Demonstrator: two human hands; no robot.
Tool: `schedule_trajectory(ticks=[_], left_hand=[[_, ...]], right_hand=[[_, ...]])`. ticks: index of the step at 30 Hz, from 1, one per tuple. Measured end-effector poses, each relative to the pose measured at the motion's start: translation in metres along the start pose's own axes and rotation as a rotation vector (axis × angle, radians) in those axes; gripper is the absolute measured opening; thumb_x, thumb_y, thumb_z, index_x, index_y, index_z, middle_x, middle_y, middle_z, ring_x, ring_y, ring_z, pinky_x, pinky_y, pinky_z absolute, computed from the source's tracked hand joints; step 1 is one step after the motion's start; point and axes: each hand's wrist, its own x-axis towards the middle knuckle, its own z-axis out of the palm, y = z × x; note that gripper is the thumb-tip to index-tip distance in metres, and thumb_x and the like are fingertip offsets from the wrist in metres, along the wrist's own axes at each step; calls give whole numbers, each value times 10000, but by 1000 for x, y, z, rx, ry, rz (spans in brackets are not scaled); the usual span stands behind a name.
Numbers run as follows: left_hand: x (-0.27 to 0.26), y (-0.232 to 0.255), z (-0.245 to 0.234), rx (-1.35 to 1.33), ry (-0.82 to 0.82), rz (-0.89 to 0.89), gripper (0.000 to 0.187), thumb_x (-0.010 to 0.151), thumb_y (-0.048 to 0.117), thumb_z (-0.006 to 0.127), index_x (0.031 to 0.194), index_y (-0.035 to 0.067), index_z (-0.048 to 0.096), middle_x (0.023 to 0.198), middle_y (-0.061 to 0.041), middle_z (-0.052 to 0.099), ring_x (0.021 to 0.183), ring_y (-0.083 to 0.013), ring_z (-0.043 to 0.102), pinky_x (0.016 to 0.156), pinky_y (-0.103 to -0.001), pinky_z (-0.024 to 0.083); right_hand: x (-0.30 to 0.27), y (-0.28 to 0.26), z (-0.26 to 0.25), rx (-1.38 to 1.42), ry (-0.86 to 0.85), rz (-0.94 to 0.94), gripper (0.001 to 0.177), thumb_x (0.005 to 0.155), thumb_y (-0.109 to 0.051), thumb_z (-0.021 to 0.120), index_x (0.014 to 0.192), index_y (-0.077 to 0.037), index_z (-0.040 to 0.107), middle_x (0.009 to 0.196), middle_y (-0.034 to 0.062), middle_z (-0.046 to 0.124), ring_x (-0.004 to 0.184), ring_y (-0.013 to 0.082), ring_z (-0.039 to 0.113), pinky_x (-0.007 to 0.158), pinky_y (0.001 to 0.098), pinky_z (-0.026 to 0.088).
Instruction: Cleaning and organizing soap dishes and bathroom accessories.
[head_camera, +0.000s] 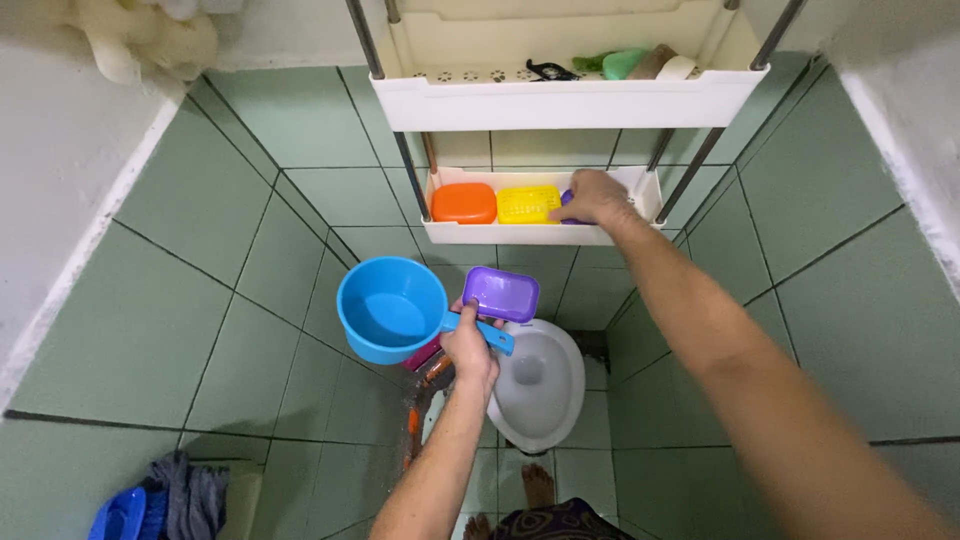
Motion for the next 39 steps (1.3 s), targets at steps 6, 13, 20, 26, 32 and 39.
schedule_trajectory(ticks=[6, 13, 20, 26, 32, 39], left_hand=[[-3, -3, -8, -2, -9, -18, 168, 938, 127, 655, 1094, 76, 619, 893, -56, 626, 787, -180, 637, 624, -373, 594], [-15, 16, -9, 38, 1, -42, 169, 950, 137, 632, 1109, 80, 632, 929, -70, 645, 805, -186, 643, 626, -360, 577], [-13, 22, -19, 7, 22, -20, 166, 953, 128, 636, 1108, 75, 610, 924, -67, 644, 805, -189, 651, 643, -377, 585], [-15, 30, -31, -17, 5, 27, 182, 956, 126, 627, 1126, 61, 625, 947, -82, 685, 807, -201, 673, 637, -362, 589], [-18, 34, -35, -2, 2, 52, 185, 962, 123, 635, 1131, 52, 655, 950, -86, 672, 810, -207, 667, 654, -376, 592], [-24, 43, -31, -9, 20, 6, 180, 946, 126, 633, 1115, 64, 642, 988, -75, 690, 851, -196, 680, 660, -380, 600]], right_hand=[[43, 68, 42, -203, -94, -31, 369, 700, -315, 857, 1009, -127, 784, 1039, 121, 763, 985, 297, 738, 924, 422, 578], [-19, -17, -5, -153, -1, -96, 316, 767, -253, 855, 1026, -97, 765, 1164, 139, 710, 1135, 313, 664, 999, 421, 543], [21, -33, 34, -119, 61, -484, 600, 662, -310, 908, 1223, -177, 744, 1253, 103, 653, 1202, 318, 589, 1057, 438, 475], [6, -46, 22, -200, 39, -382, 590, 697, -381, 884, 1244, -205, 750, 1293, 104, 659, 1228, 315, 619, 1075, 420, 503], [5, -53, 16, -297, -1, -289, 734, 693, -396, 887, 1360, -231, 627, 1323, 115, 609, 1271, 323, 553, 1079, 456, 459], [7, -45, 10, -441, -24, -432, 686, 763, -401, 803, 1391, -202, 610, 1393, 85, 594, 1344, 297, 527, 1161, 446, 411]])
